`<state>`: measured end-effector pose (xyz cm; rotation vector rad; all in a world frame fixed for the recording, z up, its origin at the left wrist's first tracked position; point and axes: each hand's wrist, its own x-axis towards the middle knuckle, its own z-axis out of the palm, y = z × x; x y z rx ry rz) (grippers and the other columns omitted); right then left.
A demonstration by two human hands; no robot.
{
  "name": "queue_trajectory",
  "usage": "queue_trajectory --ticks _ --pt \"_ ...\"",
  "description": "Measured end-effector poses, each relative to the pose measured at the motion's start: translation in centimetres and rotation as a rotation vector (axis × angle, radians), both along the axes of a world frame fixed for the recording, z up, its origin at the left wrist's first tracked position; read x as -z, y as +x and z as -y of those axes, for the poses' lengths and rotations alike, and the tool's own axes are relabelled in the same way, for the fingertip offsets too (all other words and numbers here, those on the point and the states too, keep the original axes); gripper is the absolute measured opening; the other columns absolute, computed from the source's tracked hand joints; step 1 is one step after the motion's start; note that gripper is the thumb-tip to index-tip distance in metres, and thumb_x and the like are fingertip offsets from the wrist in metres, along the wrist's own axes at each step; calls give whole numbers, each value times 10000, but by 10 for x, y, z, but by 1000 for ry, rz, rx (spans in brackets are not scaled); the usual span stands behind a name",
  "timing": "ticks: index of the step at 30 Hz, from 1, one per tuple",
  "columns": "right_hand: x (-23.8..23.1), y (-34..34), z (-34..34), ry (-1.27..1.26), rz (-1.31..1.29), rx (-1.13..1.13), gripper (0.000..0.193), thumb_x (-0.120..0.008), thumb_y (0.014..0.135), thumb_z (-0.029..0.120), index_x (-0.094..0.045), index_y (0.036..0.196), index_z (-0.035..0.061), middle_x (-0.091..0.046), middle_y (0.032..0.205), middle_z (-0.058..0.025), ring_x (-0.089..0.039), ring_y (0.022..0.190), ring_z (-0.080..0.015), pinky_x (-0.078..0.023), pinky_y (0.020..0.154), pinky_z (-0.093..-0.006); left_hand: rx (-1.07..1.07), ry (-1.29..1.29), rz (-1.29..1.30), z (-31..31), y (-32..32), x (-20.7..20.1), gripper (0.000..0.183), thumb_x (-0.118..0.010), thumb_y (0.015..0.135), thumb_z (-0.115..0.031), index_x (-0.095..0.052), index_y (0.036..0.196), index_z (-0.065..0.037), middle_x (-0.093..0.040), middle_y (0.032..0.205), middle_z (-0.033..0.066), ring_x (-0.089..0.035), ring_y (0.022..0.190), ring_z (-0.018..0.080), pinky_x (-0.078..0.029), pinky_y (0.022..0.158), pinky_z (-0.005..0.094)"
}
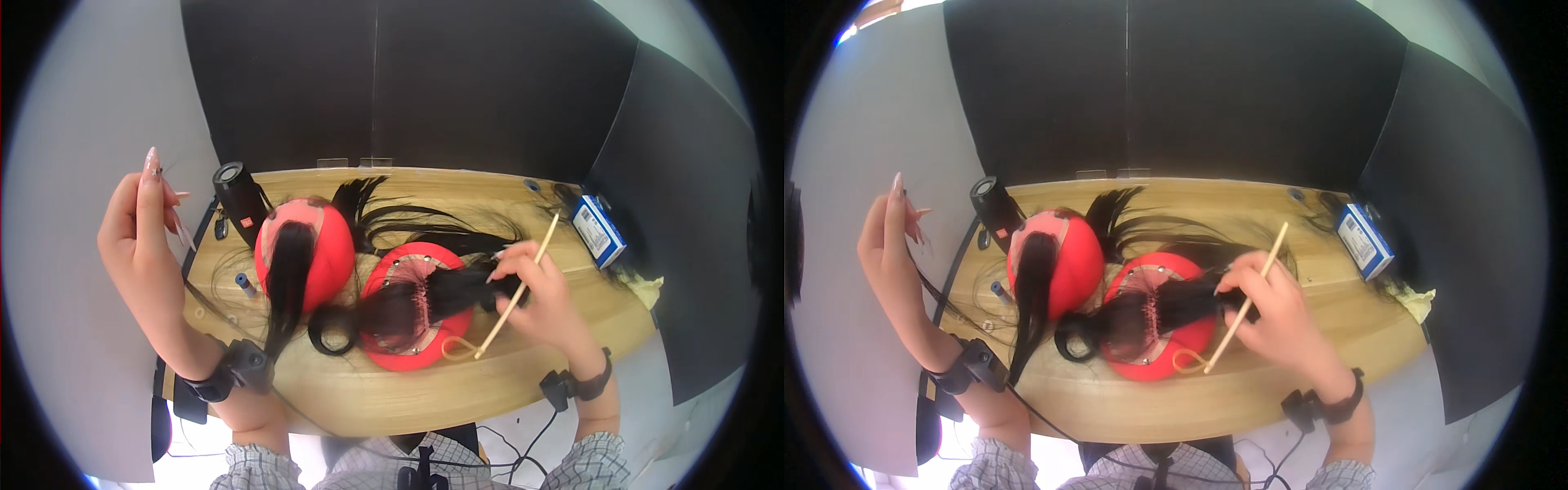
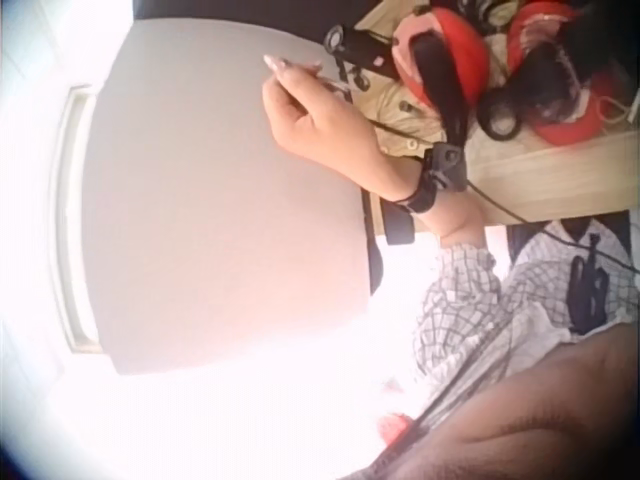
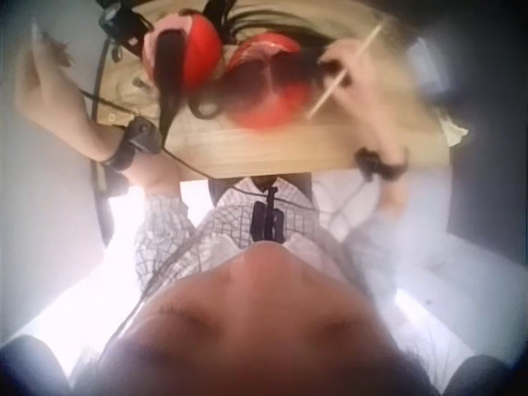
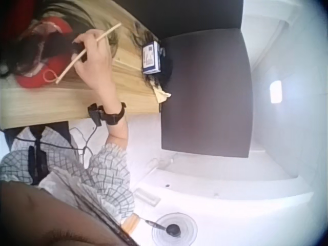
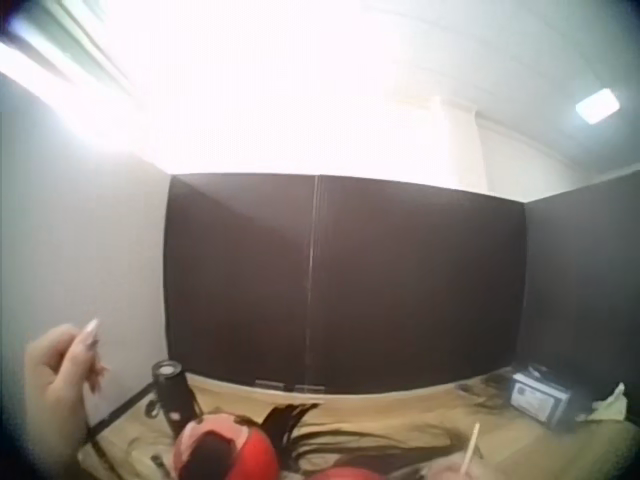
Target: The recorder is sewing hair onto a hairpiece or wig cap using a ventilation tool.
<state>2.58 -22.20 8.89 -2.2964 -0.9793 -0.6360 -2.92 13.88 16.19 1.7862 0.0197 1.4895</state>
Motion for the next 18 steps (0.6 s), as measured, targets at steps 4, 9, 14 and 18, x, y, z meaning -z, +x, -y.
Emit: queue_trajectory --ticks 4,9,14,18 --pt "-22 8 -7 117 41 -35 359 -712 626 -69 -597 940 59 -591 1006 -97 -623 872 -275 -511 758 -338 76 1 -20 -3 -2 1 297 -537 975 -193 -614 765 3 -455 616 -10 -412 570 52 -490 705 251" --pt "-51 21 -5 115 86 -42 340 -699 622 -79 -608 925 46 -614 934 -86 -625 884 -246 -503 766 -338 133 -34 -26 -5 1 6 254 -525 965 -181 -647 850 10 -435 683 -2 -396 612 74 -507 761 305" --pt "-64 35 -13 95 3 -174 279 -688 644 -69 -652 898 40 -648 914 -72 -628 880 -235 -496 760 -321 169 -15 -20 -8 2 6 262 -504 968 -174 -659 896 26 -445 690 -4 -400 612 72 -501 761 300" --pt "-78 54 -3 147 -244 -310 214 -696 698 -75 -695 888 24 -689 884 -61 -645 814 -165 -505 736 -289 164 -11 -18 -2 3 5 261 -503 967 -171 -658 894 25 -445 687 -5 -402 609 72 -495 752 296"
